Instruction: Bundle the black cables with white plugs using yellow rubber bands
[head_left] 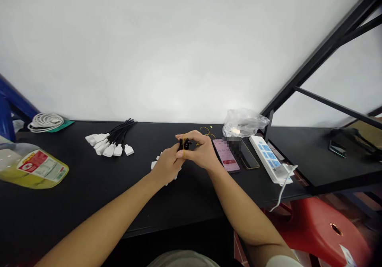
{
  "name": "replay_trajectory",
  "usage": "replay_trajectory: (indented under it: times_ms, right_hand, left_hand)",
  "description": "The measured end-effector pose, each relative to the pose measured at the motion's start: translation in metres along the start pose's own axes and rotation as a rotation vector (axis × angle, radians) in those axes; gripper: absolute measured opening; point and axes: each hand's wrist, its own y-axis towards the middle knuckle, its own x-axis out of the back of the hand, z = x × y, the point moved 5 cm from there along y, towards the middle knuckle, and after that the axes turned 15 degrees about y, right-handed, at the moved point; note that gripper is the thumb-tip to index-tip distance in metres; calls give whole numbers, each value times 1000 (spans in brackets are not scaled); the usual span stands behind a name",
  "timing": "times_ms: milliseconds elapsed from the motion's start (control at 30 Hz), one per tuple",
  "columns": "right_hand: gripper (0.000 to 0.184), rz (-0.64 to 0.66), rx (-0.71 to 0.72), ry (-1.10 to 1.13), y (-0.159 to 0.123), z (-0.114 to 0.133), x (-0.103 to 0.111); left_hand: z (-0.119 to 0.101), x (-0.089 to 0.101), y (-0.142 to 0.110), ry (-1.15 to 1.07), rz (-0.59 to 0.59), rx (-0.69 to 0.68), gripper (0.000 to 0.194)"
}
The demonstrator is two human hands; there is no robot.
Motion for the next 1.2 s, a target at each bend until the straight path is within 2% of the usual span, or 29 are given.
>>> replay_trajectory:
  times_ms: [67, 133, 233, 367, 567, 667, 733, 833, 1000, 1067, 1133, 1200]
  right_hand:
    - [46, -47, 42, 101, -1, 0, 0]
    - [51, -36, 45, 153, -2, 1, -5]
    - [39, 15, -17, 73, -4, 2, -12]
    - [30, 42, -118, -103, -2, 0, -5]
    - [33, 64, -156, -198, -2, -6, 4]
    - [41, 58, -129, -184, -3, -9, 2]
    - [44, 66, -135, -136, -4, -13, 1]
    - [49, 98, -185, -11, -5, -20, -1]
    - [54, 195, -278, 185, -4, -27, 1]
    - [46, 229, -323, 312, -5, -27, 2]
    - [31, 265, -366, 475, -5, -26, 1]
    - [17, 237, -376, 632, -5, -28, 0]
  left_hand:
    - [-2, -1, -1, 25, 2, -4, 17]
    - [-4, -3, -2, 37, 3, -20, 13]
    - [-4, -2, -2, 25, -12, -31, 13]
    - [0, 1, 0, -41, 1, 71, 11]
    - [8, 1, -1, -161, -23, 222, 41]
    - [8, -1, -2, -279, 4, 192, 47]
    - [6, 0, -2, -301, 16, 140, 45]
    - [8, 4, -1, -292, 17, 100, 32]
    - [26, 12, 6, -505, -81, 175, 13]
    - [31, 14, 8, -548, -134, 220, 17]
    - [31, 13, 7, -488, -170, 246, 23]
    - [26, 9, 4, -401, -171, 232, 28]
